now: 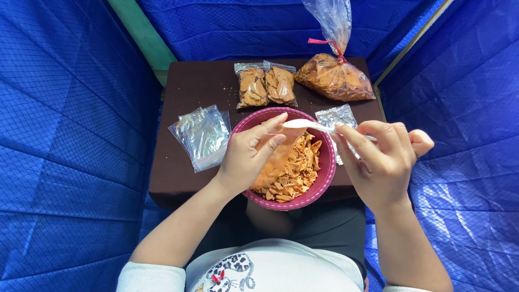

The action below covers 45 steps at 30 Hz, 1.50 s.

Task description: Scooping chips from a bowl into small plastic bags using a spoon

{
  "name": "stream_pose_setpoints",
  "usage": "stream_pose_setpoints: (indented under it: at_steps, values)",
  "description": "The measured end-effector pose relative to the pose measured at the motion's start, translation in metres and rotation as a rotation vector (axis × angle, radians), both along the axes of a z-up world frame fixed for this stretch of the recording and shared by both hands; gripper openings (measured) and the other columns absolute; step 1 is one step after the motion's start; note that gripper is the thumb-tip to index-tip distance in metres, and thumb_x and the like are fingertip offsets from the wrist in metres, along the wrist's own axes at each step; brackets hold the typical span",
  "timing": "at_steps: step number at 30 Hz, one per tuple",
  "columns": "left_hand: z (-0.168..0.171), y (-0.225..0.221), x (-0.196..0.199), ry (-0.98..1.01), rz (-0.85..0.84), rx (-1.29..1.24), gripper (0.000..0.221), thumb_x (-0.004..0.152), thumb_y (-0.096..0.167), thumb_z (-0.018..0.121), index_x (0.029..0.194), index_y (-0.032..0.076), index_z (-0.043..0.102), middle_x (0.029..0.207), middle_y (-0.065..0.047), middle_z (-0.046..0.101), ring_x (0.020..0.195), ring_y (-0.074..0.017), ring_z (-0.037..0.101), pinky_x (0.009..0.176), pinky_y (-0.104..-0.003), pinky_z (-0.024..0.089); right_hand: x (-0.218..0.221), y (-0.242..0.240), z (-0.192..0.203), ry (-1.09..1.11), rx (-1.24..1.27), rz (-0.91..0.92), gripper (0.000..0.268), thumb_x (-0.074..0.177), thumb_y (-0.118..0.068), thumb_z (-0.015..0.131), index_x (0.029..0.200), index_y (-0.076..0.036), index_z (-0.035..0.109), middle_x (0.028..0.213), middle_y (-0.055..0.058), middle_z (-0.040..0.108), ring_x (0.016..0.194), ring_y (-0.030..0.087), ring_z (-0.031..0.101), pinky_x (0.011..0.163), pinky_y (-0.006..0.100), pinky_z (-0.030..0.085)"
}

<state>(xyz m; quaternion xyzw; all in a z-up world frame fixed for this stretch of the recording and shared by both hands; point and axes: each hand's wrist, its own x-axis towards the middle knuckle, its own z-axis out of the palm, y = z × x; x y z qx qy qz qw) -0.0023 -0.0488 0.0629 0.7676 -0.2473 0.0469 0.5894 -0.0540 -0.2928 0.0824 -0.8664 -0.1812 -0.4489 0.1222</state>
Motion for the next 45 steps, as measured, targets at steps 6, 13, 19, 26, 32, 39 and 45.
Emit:
stream_pose_setpoints:
  at_steps: [6, 13, 19, 26, 32, 39, 45]
  values:
    - [0.002, 0.005, 0.001, -0.02, 0.07, -0.048, 0.036, 0.1, 0.017, 0.063, 0.134, 0.006, 0.063, 0.133, -0.012, 0.069, 0.128, -0.0245, 0.067, 0.109, -0.035, 0.055, 0.0, -0.002, -0.009, 0.038, 0.157, -0.032, 0.013, 0.101, -0.01, 0.09, 0.111, -0.014, 0.082, 0.105, 0.008, 0.068, 0.093, 0.017, 0.063, 0.096, 0.042, 0.024]
    - [-0.019, 0.006, 0.009, -0.045, 0.133, -0.332, 0.026, 0.103, 0.013, 0.064, 0.127, 0.011, 0.073, 0.11, -0.012, 0.079, 0.107, -0.0169, 0.07, 0.098, -0.038, 0.057, 0.011, 0.004, -0.027, 0.146, 0.475, 0.048, 0.009, 0.097, -0.013, 0.086, 0.106, -0.013, 0.083, 0.083, 0.002, 0.064, 0.06, 0.019, 0.049, 0.07, 0.032, 0.035]
    - [-0.044, -0.006, 0.02, 0.031, 0.167, -0.524, 0.024, 0.102, 0.016, 0.066, 0.124, 0.008, 0.074, 0.113, -0.006, 0.078, 0.107, -0.0091, 0.067, 0.098, -0.03, 0.055, 0.03, 0.033, -0.029, 0.639, 0.835, 0.182, 0.021, 0.103, -0.017, 0.062, 0.116, -0.008, 0.075, 0.065, 0.011, 0.059, 0.065, 0.016, 0.05, 0.065, 0.034, 0.047]
    - [-0.059, -0.011, 0.02, 0.188, 0.123, -0.544, 0.027, 0.101, 0.017, 0.067, 0.125, 0.008, 0.075, 0.112, -0.006, 0.078, 0.104, -0.0088, 0.067, 0.095, -0.028, 0.056, 0.042, 0.049, -0.04, 0.774, 0.95, 0.319, 0.021, 0.096, -0.01, 0.067, 0.114, -0.001, 0.072, 0.063, 0.006, 0.062, 0.056, 0.009, 0.048, 0.057, 0.024, 0.041]
    - [-0.045, -0.006, 0.014, 0.351, 0.063, -0.632, 0.033, 0.101, 0.022, 0.066, 0.131, 0.008, 0.071, 0.109, -0.004, 0.077, 0.096, -0.007, 0.071, 0.084, -0.023, 0.062, 0.046, 0.052, -0.031, 0.81, 0.847, 0.23, 0.01, 0.095, -0.011, 0.071, 0.102, -0.007, 0.078, 0.061, 0.005, 0.066, 0.056, 0.006, 0.054, 0.057, 0.021, 0.046]
    - [-0.05, 0.004, 0.027, 0.366, -0.031, -0.562, 0.048, 0.107, 0.038, 0.051, 0.147, 0.012, 0.056, 0.139, -0.01, 0.065, 0.117, -0.0176, 0.067, 0.098, -0.035, 0.059, 0.053, 0.049, -0.021, 0.798, 0.878, 0.283, 0.007, 0.095, -0.01, 0.071, 0.096, -0.007, 0.077, 0.054, 0.005, 0.061, 0.051, 0.006, 0.046, 0.05, 0.02, 0.04]
    - [-0.06, 0.009, 0.03, 0.397, -0.134, -0.522, 0.071, 0.089, 0.024, 0.08, 0.15, 0.006, 0.048, 0.124, -0.019, 0.071, 0.108, -0.0241, 0.072, 0.09, -0.035, 0.064, 0.064, 0.052, -0.03, 0.752, 1.162, 0.46, 0.009, 0.1, -0.016, 0.067, 0.1, -0.007, 0.07, 0.059, -0.006, 0.053, 0.055, -0.002, 0.042, 0.051, 0.011, 0.033]
